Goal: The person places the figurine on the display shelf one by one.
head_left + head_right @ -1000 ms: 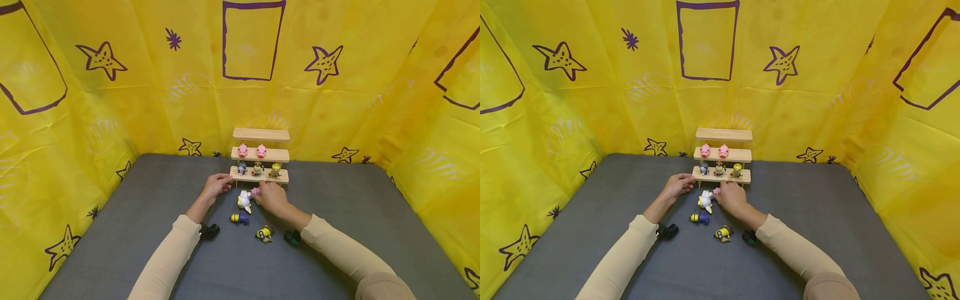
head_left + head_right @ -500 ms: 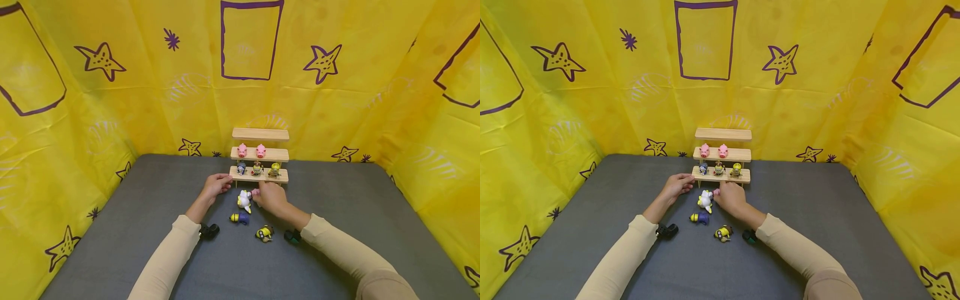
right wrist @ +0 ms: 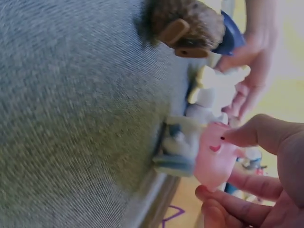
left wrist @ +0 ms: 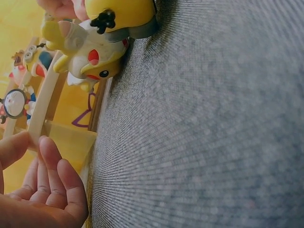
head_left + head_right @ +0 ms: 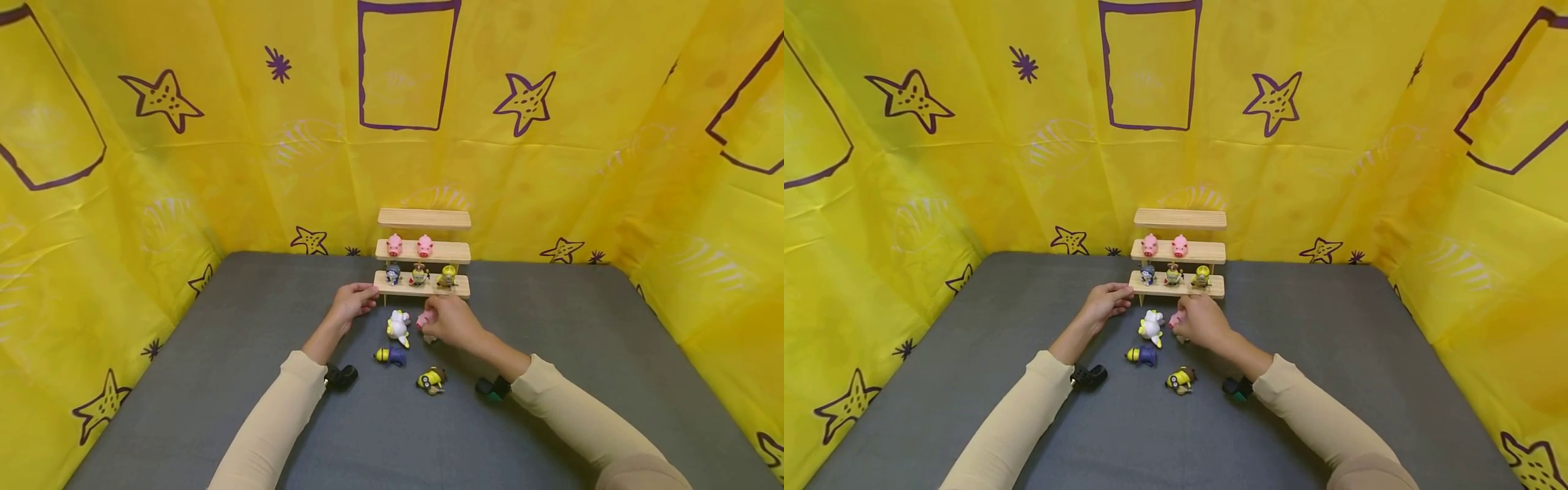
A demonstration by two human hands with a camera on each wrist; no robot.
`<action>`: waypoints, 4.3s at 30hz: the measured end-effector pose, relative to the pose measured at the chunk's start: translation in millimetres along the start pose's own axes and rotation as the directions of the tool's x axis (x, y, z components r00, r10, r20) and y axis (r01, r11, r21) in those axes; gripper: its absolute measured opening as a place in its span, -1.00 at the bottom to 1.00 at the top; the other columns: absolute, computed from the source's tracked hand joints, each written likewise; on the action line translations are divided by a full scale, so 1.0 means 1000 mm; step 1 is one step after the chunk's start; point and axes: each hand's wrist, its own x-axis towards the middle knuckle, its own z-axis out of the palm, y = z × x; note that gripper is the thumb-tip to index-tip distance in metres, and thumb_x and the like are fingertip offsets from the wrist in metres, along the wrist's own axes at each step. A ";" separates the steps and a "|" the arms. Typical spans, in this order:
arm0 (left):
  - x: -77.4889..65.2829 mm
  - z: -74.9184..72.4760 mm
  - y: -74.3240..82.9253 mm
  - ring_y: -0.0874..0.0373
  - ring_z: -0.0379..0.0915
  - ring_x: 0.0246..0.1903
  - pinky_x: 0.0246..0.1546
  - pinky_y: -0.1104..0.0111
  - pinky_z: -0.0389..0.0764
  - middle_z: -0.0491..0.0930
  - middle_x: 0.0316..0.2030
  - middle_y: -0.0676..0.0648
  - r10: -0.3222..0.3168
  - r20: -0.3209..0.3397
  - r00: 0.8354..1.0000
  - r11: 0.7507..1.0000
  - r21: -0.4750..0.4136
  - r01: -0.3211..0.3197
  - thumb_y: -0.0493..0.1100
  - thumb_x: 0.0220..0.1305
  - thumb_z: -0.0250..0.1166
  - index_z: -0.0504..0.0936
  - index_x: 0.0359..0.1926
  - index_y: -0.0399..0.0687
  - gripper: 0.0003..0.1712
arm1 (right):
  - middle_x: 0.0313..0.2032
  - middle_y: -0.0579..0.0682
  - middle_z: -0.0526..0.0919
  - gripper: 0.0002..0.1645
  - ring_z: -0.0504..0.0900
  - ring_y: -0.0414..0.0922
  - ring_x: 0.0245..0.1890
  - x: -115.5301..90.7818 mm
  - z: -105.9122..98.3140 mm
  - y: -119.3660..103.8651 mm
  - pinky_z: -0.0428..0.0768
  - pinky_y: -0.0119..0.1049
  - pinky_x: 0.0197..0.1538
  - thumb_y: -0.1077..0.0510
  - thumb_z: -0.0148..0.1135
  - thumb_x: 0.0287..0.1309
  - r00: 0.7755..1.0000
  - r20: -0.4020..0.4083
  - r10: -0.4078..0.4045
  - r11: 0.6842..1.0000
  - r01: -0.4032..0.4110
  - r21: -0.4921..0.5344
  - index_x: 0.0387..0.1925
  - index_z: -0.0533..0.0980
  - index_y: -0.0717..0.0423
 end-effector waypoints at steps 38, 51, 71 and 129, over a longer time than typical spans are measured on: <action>0.002 -0.002 0.002 0.25 0.55 -0.42 -0.31 0.42 0.58 0.68 -0.21 -0.10 0.034 0.011 0.999 0.999 -0.012 -0.033 -0.13 0.33 0.27 0.59 0.09 -0.24 -0.62 | -0.51 0.03 0.57 -0.54 0.38 -0.13 -0.50 0.027 -0.099 0.033 0.29 -0.36 -0.44 0.17 0.42 -0.07 0.992 0.118 -0.039 0.994 0.026 0.108 -0.07 0.64 0.28; -0.001 -0.002 -0.001 0.26 0.54 -0.43 -0.29 0.40 0.59 0.68 -0.21 -0.11 0.020 -0.001 1.000 1.000 -0.003 -0.020 -0.13 0.34 0.26 0.59 0.09 -0.26 -0.62 | -0.32 0.15 0.64 -0.62 0.52 -0.04 -0.37 0.046 -0.109 0.043 0.44 -0.34 -0.35 0.14 0.43 -0.04 0.991 0.136 -0.014 0.984 -0.010 0.177 -0.18 0.57 0.26; 0.001 0.000 -0.001 0.24 0.55 -0.39 -0.27 0.39 0.60 0.67 -0.15 -0.14 0.017 -0.010 1.000 1.000 0.007 -0.017 -0.12 0.34 0.27 0.60 0.08 -0.22 -0.63 | -0.23 0.24 0.69 -0.58 0.59 0.05 -0.25 0.088 -0.112 0.068 0.49 -0.27 -0.23 0.15 0.40 0.01 0.992 0.124 0.008 0.991 -0.024 0.132 -0.10 0.59 0.33; -0.002 0.000 0.000 0.18 0.58 -0.33 -0.31 0.41 0.59 0.68 -0.14 -0.14 0.016 -0.009 1.000 1.000 0.011 -0.016 -0.12 0.36 0.24 0.60 0.09 -0.21 -0.64 | -0.18 0.11 0.72 -0.75 0.61 0.05 -0.12 0.031 -0.056 0.006 0.54 -0.06 -0.08 0.22 0.30 0.18 0.965 -0.011 -0.262 0.960 0.262 0.100 -0.11 0.66 0.24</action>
